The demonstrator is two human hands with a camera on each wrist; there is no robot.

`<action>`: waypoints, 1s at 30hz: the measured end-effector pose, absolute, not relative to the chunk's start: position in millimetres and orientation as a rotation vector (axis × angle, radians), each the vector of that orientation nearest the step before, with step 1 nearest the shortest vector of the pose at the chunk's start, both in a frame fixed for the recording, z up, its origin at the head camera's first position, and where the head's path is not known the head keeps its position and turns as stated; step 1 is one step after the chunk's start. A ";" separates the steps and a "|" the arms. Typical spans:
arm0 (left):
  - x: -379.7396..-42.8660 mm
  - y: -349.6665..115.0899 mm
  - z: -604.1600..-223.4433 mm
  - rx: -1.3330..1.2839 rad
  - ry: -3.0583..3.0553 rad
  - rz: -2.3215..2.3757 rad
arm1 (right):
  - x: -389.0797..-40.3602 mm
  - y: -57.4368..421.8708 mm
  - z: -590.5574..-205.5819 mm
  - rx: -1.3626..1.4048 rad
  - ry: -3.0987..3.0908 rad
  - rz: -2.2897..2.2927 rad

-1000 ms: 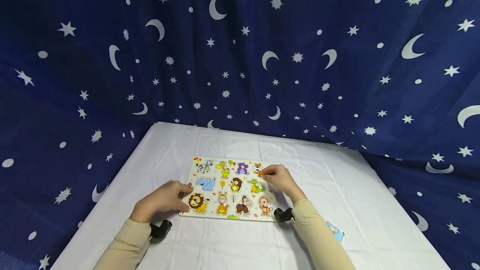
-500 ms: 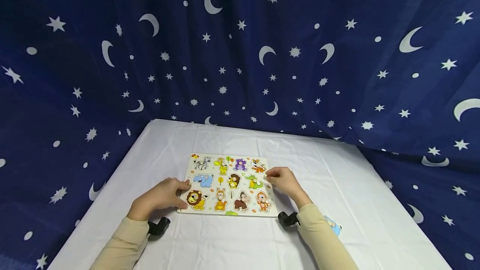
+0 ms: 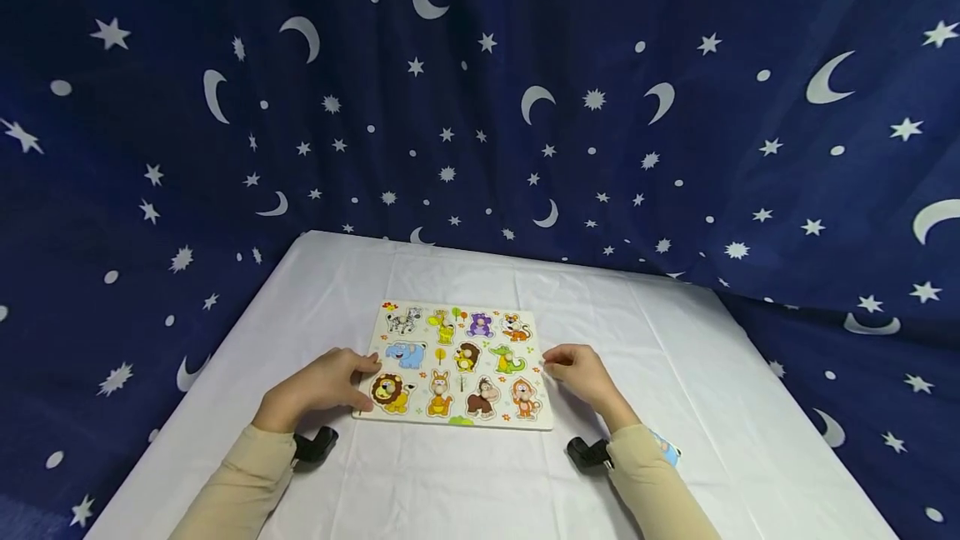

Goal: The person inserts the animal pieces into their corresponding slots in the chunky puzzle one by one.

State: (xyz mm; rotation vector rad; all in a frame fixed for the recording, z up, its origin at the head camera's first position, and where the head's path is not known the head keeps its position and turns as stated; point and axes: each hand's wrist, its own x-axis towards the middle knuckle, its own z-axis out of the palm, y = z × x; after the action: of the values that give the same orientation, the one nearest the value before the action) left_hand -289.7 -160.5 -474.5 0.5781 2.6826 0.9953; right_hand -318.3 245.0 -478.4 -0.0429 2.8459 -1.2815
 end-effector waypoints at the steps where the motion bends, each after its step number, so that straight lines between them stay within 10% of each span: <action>1: -289.3 -160.3 -475.2 0.578 2.678 0.993 | -316.1 246.7 -479.3 -0.033 2.843 -1.280; 30: -291.0 -158.3 -475.0 0.528 2.694 0.985 | -263.5 307.2 -471.2 0.116 2.892 -1.261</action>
State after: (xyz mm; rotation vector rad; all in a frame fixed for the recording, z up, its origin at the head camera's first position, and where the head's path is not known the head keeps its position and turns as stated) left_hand -291.0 -158.3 -475.0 0.5278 2.6936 0.9846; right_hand -263.5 307.2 -471.2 0.1161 2.8916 -1.2610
